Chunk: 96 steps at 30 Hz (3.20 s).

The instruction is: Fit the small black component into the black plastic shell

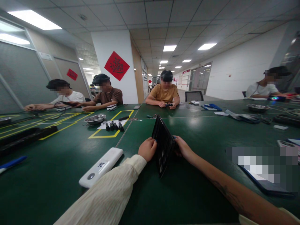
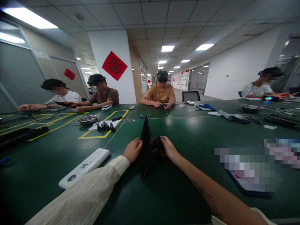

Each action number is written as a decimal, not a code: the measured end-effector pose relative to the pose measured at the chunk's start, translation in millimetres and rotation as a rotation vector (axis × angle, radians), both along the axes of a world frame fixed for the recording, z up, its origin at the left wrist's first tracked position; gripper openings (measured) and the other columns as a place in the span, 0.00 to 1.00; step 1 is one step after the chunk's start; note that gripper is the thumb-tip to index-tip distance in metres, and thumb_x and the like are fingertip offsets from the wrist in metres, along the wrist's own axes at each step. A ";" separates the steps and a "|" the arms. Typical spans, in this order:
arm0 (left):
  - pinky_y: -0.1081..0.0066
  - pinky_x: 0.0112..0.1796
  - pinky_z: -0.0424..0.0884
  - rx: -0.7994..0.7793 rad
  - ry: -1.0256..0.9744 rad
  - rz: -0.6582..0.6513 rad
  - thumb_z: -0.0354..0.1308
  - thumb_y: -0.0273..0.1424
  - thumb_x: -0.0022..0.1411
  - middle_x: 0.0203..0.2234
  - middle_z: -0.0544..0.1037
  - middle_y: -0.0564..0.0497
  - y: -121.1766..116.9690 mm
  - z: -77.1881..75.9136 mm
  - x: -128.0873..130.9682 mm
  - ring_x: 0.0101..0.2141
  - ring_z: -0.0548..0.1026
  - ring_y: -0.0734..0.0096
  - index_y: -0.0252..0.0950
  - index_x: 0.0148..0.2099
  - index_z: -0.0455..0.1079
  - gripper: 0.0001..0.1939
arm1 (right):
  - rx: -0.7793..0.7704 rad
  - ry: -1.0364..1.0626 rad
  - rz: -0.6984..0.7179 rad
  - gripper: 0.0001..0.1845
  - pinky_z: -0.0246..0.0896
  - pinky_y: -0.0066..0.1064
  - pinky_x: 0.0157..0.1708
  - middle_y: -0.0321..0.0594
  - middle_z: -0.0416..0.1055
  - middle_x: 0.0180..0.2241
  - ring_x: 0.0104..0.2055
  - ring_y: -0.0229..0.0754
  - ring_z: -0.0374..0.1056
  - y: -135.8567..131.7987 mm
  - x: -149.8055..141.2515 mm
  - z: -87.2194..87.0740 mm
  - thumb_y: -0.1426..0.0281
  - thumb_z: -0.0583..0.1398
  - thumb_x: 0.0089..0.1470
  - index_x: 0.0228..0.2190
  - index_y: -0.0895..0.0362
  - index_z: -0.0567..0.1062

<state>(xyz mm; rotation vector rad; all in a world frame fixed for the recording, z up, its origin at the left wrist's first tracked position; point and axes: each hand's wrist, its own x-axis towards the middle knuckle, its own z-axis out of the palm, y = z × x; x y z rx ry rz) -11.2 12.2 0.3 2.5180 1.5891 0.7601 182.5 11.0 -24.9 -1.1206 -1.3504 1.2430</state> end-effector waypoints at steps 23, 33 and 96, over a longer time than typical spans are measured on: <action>0.72 0.35 0.63 -0.035 -0.020 -0.008 0.36 0.32 0.62 0.29 0.69 0.48 -1.7 2.2 0.7 0.32 0.70 0.70 0.34 0.27 0.67 0.20 | 0.016 0.008 0.009 0.18 0.43 0.20 0.08 0.30 0.64 0.19 0.11 0.30 0.56 0.0 0.8 -1.5 0.58 0.47 0.53 0.41 0.56 0.61; 0.71 0.35 0.64 -0.036 -0.051 -0.009 0.34 0.33 0.64 0.29 0.69 0.49 -1.8 1.4 0.0 0.32 0.69 0.71 0.34 0.28 0.67 0.22 | -0.004 -0.003 0.001 0.18 0.44 0.21 0.08 0.30 0.63 0.18 0.11 0.30 0.56 -1.7 -0.4 1.9 0.58 0.46 0.54 0.41 0.56 0.61; 0.68 0.37 0.63 0.063 0.060 -0.020 0.39 0.31 0.62 0.28 0.68 0.49 -0.4 -0.4 -0.8 0.34 0.66 0.68 0.35 0.26 0.65 0.17 | -0.025 0.008 -0.006 0.16 0.43 0.21 0.07 0.30 0.64 0.19 0.11 0.30 0.56 -1.4 -0.8 2.6 0.61 0.46 0.54 0.41 0.56 0.61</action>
